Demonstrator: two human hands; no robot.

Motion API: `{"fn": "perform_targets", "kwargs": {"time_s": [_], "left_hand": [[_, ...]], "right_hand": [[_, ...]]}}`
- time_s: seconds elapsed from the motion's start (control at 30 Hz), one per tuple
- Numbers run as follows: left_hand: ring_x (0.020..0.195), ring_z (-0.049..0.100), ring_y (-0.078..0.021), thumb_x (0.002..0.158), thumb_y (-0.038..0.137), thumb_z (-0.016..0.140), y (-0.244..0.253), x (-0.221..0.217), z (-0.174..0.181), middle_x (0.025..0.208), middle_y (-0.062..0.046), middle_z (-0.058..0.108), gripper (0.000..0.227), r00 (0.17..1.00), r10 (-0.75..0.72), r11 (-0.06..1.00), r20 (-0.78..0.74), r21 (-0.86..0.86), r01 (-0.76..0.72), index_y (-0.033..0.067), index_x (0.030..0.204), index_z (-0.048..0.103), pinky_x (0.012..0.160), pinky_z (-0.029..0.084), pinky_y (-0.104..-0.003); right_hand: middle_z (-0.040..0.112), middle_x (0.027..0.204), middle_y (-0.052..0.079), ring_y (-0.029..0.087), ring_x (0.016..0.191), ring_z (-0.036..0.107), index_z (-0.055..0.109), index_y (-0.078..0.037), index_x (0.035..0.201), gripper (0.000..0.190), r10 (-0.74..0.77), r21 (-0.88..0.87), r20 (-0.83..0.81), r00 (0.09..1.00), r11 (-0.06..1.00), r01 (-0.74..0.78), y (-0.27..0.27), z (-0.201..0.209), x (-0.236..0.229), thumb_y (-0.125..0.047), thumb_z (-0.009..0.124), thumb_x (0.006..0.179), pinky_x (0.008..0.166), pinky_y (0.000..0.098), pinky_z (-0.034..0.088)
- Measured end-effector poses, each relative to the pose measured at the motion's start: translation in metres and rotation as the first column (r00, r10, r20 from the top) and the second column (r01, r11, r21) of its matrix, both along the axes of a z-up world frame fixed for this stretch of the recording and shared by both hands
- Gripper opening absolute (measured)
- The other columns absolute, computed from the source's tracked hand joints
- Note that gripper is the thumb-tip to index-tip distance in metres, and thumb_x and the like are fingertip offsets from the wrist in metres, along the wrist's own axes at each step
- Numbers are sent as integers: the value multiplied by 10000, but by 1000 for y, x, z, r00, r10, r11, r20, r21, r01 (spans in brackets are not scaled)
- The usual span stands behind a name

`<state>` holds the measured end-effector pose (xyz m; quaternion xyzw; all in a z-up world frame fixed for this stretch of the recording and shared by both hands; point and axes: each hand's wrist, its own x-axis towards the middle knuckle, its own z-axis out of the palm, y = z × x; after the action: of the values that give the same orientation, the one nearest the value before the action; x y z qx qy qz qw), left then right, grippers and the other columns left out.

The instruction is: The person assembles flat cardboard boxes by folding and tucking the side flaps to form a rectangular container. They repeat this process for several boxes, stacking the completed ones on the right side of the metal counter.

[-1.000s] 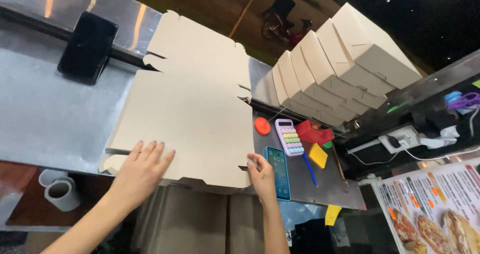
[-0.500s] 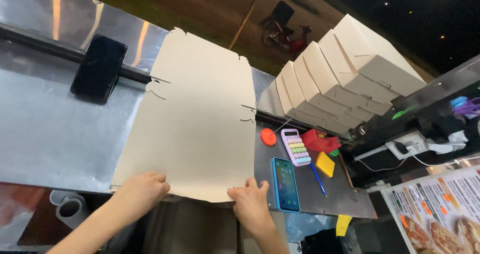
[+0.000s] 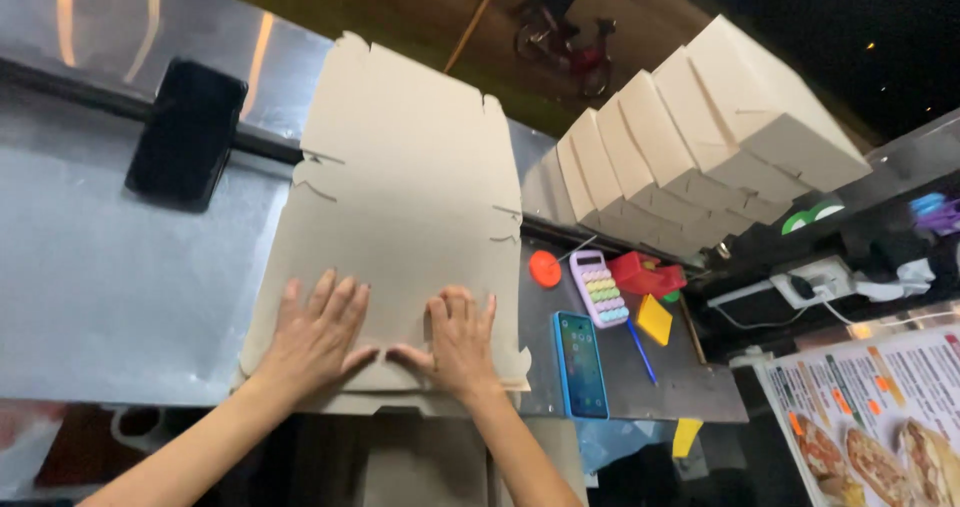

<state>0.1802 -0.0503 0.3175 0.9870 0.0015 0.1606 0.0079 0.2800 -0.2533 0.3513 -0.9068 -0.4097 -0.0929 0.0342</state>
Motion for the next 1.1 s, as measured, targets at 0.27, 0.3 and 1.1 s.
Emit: {"fn": "perform_targets", "kwargs": {"time_s": [0.27, 0.3, 1.1], "left_hand": [[1549, 271, -322, 987, 297, 415, -31, 11, -39, 1657, -102, 379, 578, 994, 107, 987, 22, -124, -104, 84, 1523, 457, 1209, 152, -650], [1559, 255, -318, 1003, 322, 386, -30, 8, -37, 1671, -99, 354, 586, 995, 95, 986, -20, -138, -97, 100, 1543, 432, 1220, 127, -642], [807, 858, -167, 920, 410, 545, 75, -133, 35, 811, 23, 946, 471, 977, -212, 509, 7, -853, 116, 139, 793, 908, 1156, 478, -371]], "right_hand": [[350, 1596, 234, 437, 1489, 326, 456, -75, 1393, 394, -11, 391, -63, 998, 920, 35, 52, -50, -36, -172, 446, 1011, 1154, 653, 260], [349, 1591, 249, 445, 1490, 322, 448, -63, 1394, 397, -1, 406, -76, 997, 913, 32, 52, -48, -38, -173, 423, 1013, 1163, 628, 262], [824, 1006, 101, 310, 1038, 803, 601, -105, 797, 159, 384, 718, -296, 875, 693, -62, -186, 63, -80, -61, 659, 939, 1139, 581, 420]]}}
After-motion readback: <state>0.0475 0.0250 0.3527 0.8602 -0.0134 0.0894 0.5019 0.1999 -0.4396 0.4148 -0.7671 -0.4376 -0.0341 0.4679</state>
